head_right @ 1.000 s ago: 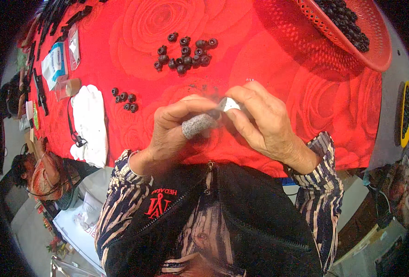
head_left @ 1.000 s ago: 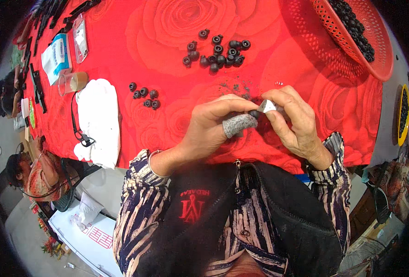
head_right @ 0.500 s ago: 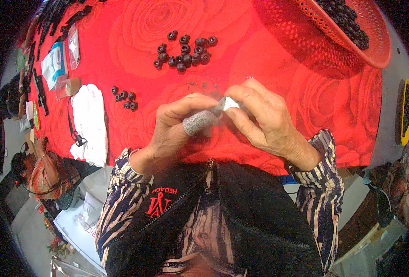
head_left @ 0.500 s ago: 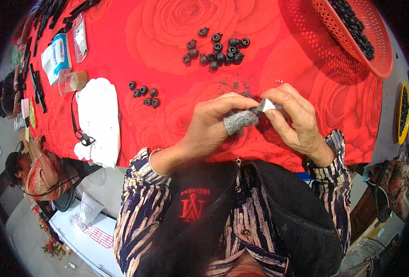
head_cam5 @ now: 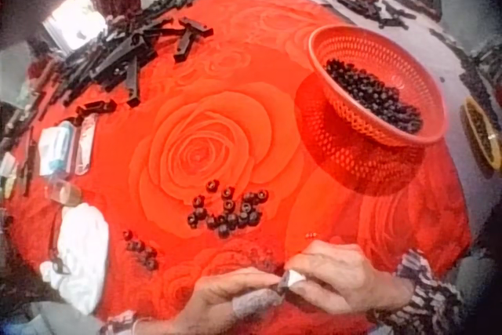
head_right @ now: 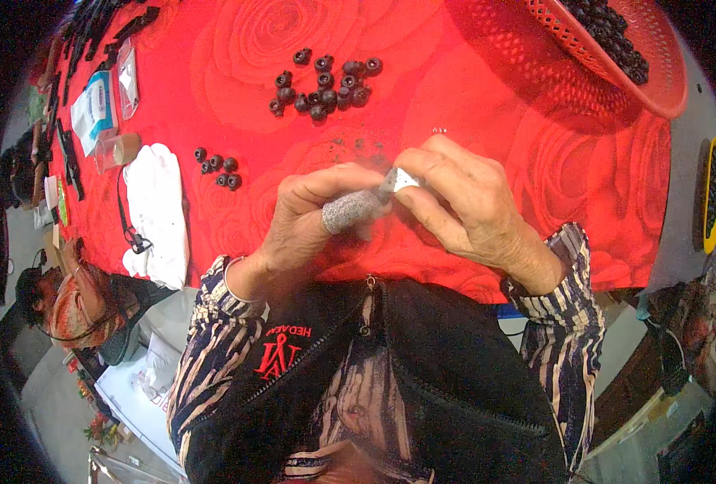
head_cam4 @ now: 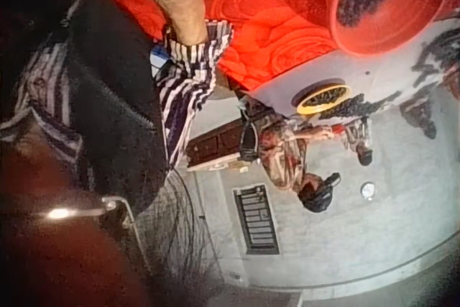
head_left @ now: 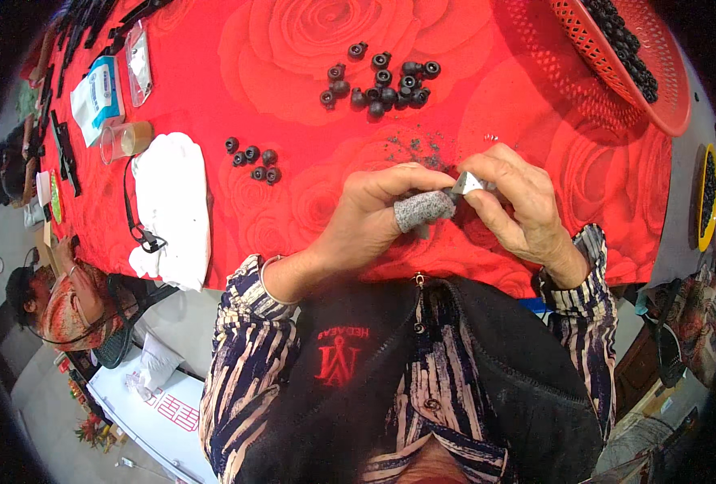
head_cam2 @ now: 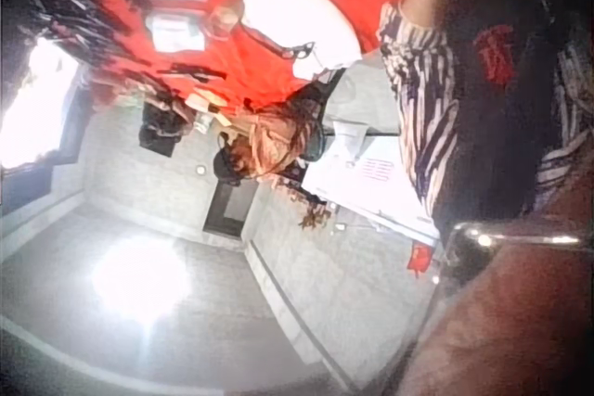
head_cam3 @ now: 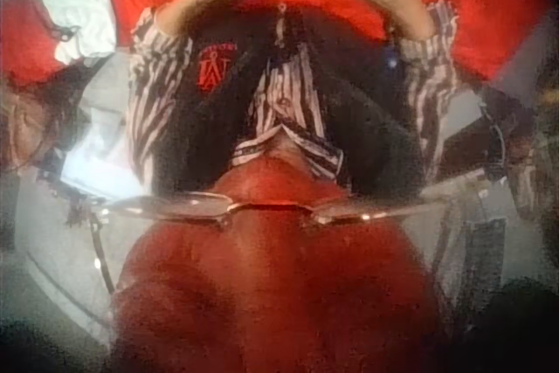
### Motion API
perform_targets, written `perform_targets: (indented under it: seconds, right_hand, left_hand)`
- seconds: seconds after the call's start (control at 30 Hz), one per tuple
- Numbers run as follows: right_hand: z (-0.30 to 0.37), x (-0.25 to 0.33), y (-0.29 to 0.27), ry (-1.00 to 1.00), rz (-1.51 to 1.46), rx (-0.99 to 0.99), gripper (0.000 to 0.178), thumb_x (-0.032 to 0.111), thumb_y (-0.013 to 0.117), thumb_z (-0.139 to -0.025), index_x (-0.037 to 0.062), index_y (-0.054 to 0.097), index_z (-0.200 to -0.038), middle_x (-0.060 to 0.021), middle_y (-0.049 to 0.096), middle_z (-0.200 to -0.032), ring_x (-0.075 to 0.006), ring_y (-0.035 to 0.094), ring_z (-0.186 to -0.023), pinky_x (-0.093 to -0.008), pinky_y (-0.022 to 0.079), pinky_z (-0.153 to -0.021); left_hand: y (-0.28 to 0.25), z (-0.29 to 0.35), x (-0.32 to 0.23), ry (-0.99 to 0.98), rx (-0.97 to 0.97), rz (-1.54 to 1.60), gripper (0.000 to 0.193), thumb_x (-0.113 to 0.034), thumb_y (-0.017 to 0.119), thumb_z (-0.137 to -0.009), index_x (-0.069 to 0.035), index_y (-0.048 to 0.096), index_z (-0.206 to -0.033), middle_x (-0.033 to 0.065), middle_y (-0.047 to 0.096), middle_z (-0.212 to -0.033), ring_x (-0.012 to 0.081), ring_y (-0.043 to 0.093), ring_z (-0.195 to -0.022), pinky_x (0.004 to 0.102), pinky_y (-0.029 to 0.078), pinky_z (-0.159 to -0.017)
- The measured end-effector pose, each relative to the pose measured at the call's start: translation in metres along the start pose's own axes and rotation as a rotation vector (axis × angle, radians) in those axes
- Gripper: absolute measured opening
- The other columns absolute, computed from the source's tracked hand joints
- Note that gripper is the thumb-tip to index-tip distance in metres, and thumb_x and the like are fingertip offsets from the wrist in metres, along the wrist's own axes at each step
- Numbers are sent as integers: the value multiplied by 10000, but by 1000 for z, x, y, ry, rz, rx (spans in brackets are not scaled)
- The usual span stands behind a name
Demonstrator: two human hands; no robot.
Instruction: The person trims excess material from small black plastic components using a small blade, working on the pieces one at a time.
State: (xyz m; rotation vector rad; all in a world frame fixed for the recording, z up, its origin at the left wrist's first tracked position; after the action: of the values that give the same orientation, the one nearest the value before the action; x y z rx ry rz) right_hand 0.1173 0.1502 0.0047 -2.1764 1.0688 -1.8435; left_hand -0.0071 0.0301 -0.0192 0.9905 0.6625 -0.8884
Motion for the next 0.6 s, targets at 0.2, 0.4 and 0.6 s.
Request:
perform_targets:
  seconds: [0.2, 0.4, 0.6]
  right_hand:
    - [0, 0, 0, -10, -11, 29, 228, 24, 639, -760, -4, 568, -975, -111, 526, -728, -255, 537, -592, -333, 423, -523]
    - [0, -1, 0, -12, -37, 31, 201, 26, 636, -767, 0, 574, -956, -107, 515, -713, -245, 528, -584, -328, 414, -519]
    - [0, -1, -1, 2, -74, 58, 179, 32, 627, -782, 2, 579, -952, -103, 509, -710, -241, 530, -596, -327, 417, -527]
  left_hand:
    - [1, 0, 2, 54, 20, 2, 187, -57, 595, -878, -17, 641, -1055, 32, 628, -872, 64, 560, -667, 202, 452, -562]
    - [2, 0, 5, -18, 10, 67, 177, -57, 589, -881, -2, 646, -1039, 30, 627, -867, 72, 561, -663, 210, 459, -570]
    - [3, 2, 2, -93, 28, 139, 176, -60, 596, -876, -5, 650, -1034, 26, 628, -849, 69, 561, -659, 209, 453, -562]
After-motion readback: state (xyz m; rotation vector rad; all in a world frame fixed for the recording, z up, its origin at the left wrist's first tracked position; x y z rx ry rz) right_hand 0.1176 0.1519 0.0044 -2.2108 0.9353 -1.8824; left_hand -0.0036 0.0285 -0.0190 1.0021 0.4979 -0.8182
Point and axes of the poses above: each hand's wrist, its own z-axis away from the middle knuckle, its own y-axis out of the palm, x = y × z, the point moved 4 cm from there along -z, towards the middle knuckle
